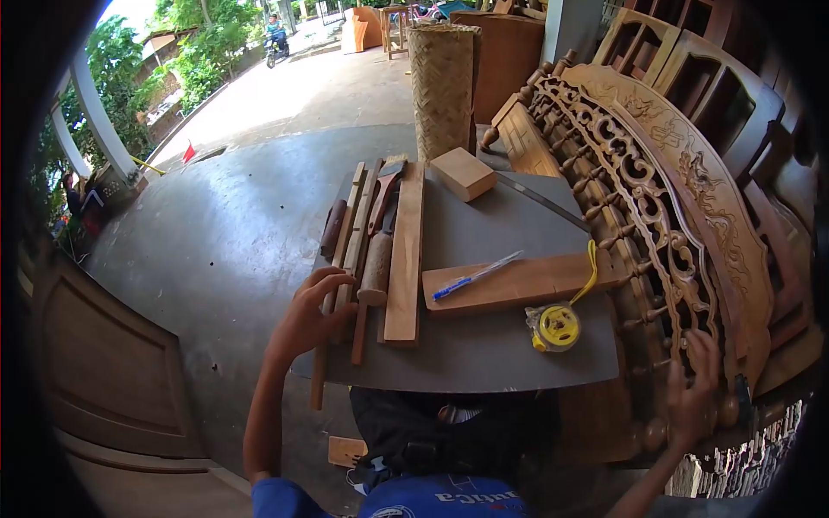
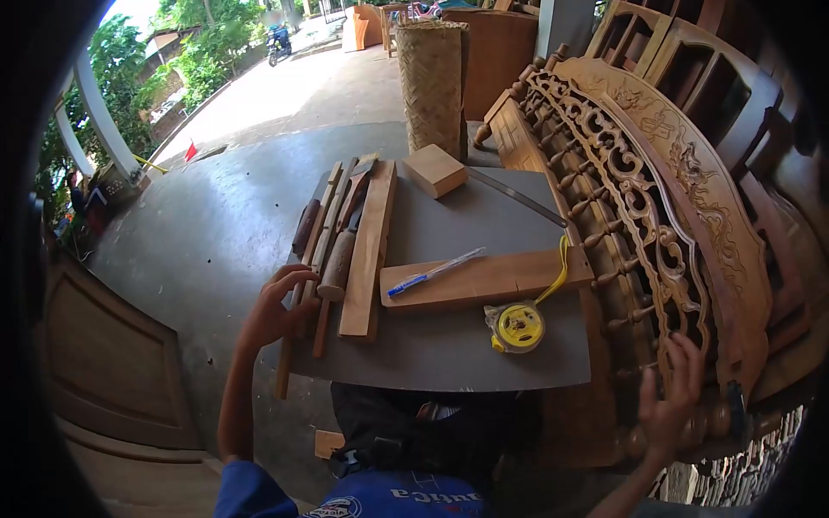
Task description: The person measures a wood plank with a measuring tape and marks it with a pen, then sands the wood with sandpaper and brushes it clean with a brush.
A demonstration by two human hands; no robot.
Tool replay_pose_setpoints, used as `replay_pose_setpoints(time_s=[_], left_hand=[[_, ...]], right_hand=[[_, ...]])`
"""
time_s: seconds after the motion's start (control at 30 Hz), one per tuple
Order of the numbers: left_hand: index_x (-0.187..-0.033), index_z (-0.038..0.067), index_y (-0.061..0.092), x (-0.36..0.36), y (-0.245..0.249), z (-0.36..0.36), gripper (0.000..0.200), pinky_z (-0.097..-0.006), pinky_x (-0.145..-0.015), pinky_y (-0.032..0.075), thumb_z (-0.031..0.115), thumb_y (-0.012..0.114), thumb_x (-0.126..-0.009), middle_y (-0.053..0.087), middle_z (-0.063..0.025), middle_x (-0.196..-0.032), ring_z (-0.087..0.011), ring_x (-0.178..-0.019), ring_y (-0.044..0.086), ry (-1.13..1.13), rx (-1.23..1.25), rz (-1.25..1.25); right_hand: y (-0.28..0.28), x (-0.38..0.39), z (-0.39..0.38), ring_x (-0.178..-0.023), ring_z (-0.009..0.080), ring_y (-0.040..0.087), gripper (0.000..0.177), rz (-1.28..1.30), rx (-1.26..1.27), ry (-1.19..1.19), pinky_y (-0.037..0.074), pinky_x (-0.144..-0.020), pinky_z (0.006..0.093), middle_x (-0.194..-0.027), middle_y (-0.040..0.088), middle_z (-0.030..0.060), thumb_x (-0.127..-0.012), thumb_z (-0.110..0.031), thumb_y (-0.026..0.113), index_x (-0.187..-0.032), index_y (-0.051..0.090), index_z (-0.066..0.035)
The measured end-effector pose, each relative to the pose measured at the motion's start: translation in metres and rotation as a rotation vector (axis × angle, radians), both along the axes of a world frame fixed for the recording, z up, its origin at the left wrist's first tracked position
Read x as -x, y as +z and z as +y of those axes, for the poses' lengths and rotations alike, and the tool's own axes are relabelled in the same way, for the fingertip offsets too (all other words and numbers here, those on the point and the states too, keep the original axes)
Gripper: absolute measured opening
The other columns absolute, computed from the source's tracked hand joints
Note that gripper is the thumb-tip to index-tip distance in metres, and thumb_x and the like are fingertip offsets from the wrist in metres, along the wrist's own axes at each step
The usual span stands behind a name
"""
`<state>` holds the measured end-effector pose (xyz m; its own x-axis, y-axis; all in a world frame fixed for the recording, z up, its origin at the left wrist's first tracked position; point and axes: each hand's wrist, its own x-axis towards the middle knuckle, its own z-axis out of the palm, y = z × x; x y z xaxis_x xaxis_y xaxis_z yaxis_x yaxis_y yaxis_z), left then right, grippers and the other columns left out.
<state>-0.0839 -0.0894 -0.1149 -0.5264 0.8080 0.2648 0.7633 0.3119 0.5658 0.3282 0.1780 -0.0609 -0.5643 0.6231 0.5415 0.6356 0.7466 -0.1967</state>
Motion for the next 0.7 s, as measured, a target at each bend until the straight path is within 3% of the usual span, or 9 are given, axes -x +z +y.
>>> replay_pose_setpoints(time_s=[0.17,0.27,0.37,0.47,0.53,0.63,0.7], left_hand=[[-0.106,0.007,0.057,-0.003,-0.010,0.001,0.034,-0.0389,-0.095,0.036,0.013,0.066,-0.075,0.048,-0.0124,-0.118,-0.0304,-0.113,0.044,0.009,-0.009,0.021],[-0.105,0.007,0.057,-0.007,0.001,0.004,0.032,-0.0384,-0.093,0.038,0.013,0.066,-0.075,0.050,-0.0117,-0.115,-0.0293,-0.111,0.046,-0.016,-0.081,0.057],[-0.104,0.007,0.056,-0.014,0.019,0.021,0.029,-0.0387,-0.090,0.039,0.017,0.064,-0.078,0.051,-0.0117,-0.112,-0.0298,-0.107,0.048,-0.065,-0.105,0.160],[-0.105,0.006,0.056,-0.022,0.034,0.056,0.032,-0.0386,-0.090,0.039,0.024,0.063,-0.079,0.053,-0.0125,-0.109,-0.0292,-0.105,0.049,-0.239,-0.057,0.148],[-0.104,0.004,0.057,-0.035,0.033,0.087,0.031,-0.0376,-0.087,0.042,0.026,0.059,-0.082,0.055,-0.0133,-0.107,-0.0298,-0.102,0.052,-0.299,-0.031,0.299],[-0.102,0.003,0.058,-0.035,0.015,0.139,0.031,-0.0389,-0.083,0.043,0.028,0.056,-0.084,0.056,-0.0148,-0.107,-0.0305,-0.098,0.054,-0.425,0.197,0.259],[-0.100,0.003,0.059,-0.025,0.005,0.170,0.028,-0.0397,-0.082,0.043,0.026,0.055,-0.084,0.056,-0.0157,-0.105,-0.0305,-0.096,0.055,-0.439,0.269,0.065]], right_hand=[[-0.031,0.095,-0.013,-0.106,0.0303,0.047,0.045,-0.061,0.094,0.462,0.037,-0.091,0.0407,-0.112,0.050,0.0120,-0.072,-0.027,0.065,-0.112,0.054,-0.010],[-0.038,0.125,-0.023,-0.107,0.0297,0.046,0.048,-0.120,0.096,0.541,0.037,-0.091,0.0411,-0.114,0.048,0.0123,-0.071,-0.030,0.067,-0.113,0.053,-0.011],[-0.050,0.136,-0.026,-0.109,0.0302,0.045,0.054,-0.162,0.138,0.492,0.037,-0.092,0.0409,-0.116,0.047,0.0124,-0.069,-0.028,0.070,-0.116,0.051,-0.010],[-0.065,0.137,-0.019,-0.108,0.0312,0.045,0.060,0.003,0.281,0.500,0.038,-0.093,0.0403,-0.117,0.046,0.0126,-0.065,-0.024,0.074,-0.118,0.049,-0.009],[-0.071,0.133,-0.015,-0.108,0.0316,0.046,0.061,0.052,0.345,0.490,0.038,-0.093,0.0401,-0.118,0.045,0.0125,-0.063,-0.022,0.075,-0.116,0.049,-0.008],[-0.073,0.128,-0.011,-0.107,0.0316,0.046,0.061,0.070,0.331,0.491,0.039,-0.092,0.0398,-0.117,0.044,0.0128,-0.060,-0.022,0.077,-0.113,0.050,-0.006],[-0.073,0.125,-0.011,-0.106,0.0314,0.047,0.060,0.080,0.347,0.495,0.039,-0.091,0.0396,-0.114,0.044,0.0129,-0.059,-0.023,0.077,-0.110,0.050,-0.006]])
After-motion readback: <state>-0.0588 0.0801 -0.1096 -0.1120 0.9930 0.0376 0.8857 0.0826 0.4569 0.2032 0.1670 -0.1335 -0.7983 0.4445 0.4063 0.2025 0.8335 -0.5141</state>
